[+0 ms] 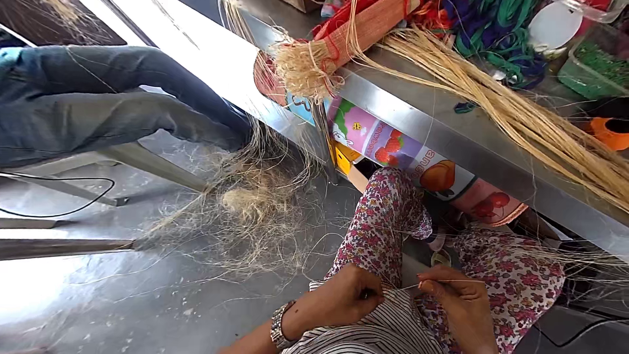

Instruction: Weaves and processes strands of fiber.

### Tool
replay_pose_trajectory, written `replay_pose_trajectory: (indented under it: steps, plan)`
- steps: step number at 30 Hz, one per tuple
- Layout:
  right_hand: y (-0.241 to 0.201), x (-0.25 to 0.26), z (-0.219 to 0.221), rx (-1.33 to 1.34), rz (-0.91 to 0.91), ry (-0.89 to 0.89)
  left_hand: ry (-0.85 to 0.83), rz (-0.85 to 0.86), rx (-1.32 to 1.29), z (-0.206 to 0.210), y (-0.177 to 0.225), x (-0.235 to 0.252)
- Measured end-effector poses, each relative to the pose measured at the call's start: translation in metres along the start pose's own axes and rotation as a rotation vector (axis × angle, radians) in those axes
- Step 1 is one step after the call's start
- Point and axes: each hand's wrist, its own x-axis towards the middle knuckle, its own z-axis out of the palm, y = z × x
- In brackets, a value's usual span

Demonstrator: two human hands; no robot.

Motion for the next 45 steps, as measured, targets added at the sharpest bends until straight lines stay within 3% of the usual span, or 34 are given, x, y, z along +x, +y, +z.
replay_pose_trajectory:
  steps: [5, 9, 13, 18, 20, 23, 26, 28, 32, 38, 42, 45]
  plan:
    - [0.003, -0.001, 0.007, -0.009, -0.015, 0.01, -0.041, -0.095, -0.156, -0.005, 0.015, 0.013]
    - [0.005, 0.0, 0.009, -0.035, -0.061, 0.042, 0.105, -0.016, -0.146, 0.01, 0.021, 0.025]
    - [-0.004, 0.005, -0.022, -0.026, -0.174, 0.154, 0.164, 0.03, -0.073, 0.005, 0.01, 0.02]
    - [-0.026, 0.011, -0.067, 0.058, -0.313, 0.372, 0.161, -0.014, -0.196, -0.022, -0.007, 0.004]
    - [-0.026, 0.007, -0.073, -0.051, -0.28, 0.299, 0.182, -0.033, -0.224, -0.027, -0.009, 0.0]
    - [-0.015, -0.006, -0.057, -0.45, -0.082, 0.154, 0.198, -0.038, -0.225, -0.028, -0.008, -0.002]
    - [-0.014, -0.008, -0.037, -0.81, 0.179, -0.243, 0.207, -0.035, -0.202, -0.026, -0.006, -0.002]
    - [-0.017, -0.008, -0.036, -0.915, 0.107, -0.333, 0.208, -0.026, -0.18, -0.024, -0.006, -0.001]
    - [-0.015, -0.001, -0.032, -0.785, -0.123, -0.017, 0.223, 0.013, -0.127, -0.019, -0.007, 0.0]
    - [-0.007, 0.008, -0.007, -0.232, -0.024, 0.054, 0.221, 0.087, -0.056, -0.01, -0.001, 0.006]
    - [0.0, 0.014, 0.002, -0.184, -0.11, 0.132, 0.189, 0.09, 0.011, -0.002, 0.0, 0.009]
    - [0.0, 0.015, 0.002, -0.204, -0.104, 0.133, 0.104, 0.037, -0.104, 0.0, 0.003, 0.016]
